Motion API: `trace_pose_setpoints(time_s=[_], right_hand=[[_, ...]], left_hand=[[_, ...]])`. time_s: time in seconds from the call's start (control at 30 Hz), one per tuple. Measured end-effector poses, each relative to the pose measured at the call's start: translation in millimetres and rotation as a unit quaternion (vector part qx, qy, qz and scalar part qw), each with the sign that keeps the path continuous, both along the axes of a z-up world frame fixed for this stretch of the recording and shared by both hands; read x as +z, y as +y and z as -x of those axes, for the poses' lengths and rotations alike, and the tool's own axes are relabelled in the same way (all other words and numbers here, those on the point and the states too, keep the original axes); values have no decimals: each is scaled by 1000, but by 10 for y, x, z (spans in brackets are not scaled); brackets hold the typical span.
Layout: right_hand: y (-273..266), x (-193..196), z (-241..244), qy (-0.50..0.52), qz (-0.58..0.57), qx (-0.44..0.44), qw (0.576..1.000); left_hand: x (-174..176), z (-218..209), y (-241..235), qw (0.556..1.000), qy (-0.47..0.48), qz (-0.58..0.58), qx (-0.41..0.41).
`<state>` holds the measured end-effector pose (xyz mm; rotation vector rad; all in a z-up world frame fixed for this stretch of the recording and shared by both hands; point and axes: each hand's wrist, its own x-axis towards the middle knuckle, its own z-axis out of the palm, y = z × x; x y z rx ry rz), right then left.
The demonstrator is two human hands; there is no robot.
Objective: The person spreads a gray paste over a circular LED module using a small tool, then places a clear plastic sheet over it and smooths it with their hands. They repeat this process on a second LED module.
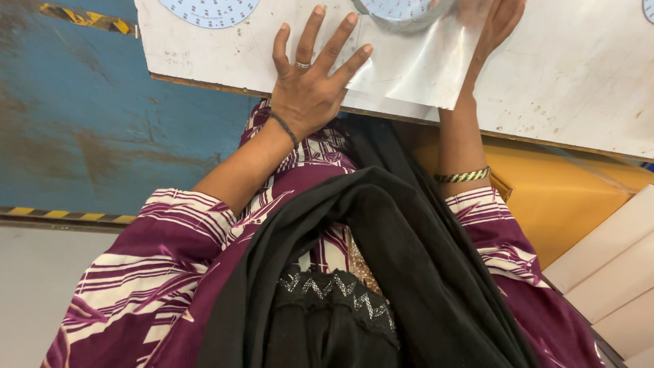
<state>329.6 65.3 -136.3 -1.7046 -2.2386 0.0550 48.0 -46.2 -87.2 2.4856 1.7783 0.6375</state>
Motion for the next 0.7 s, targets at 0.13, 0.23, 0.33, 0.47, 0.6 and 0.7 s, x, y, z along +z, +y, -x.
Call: trace_pose_setpoints(time_s=[0.13,0.23,0.33,0.47,0.6,0.7], right_hand=[[41,75,85,-1,8,2,1000],[42,135,122,-2,16,-2,1000],[20,152,112,8,9,2,1000],[-26,74,36,16,-11,12,1000],[29,-23,37,-7,-50,9,999],[33,-18,57,-6,-57,10,998]], left_hand=[[-5,-5,11,1000,-4,2,0],[-1,-8,14,1000,-5,6,-4],[7,1,18,1000,-13,12,-12],[-3,3,16,1000,-16,16,-17],[7,2,27,999,-14,29,-20],[23,-4,31,999,-8,31,-21]])
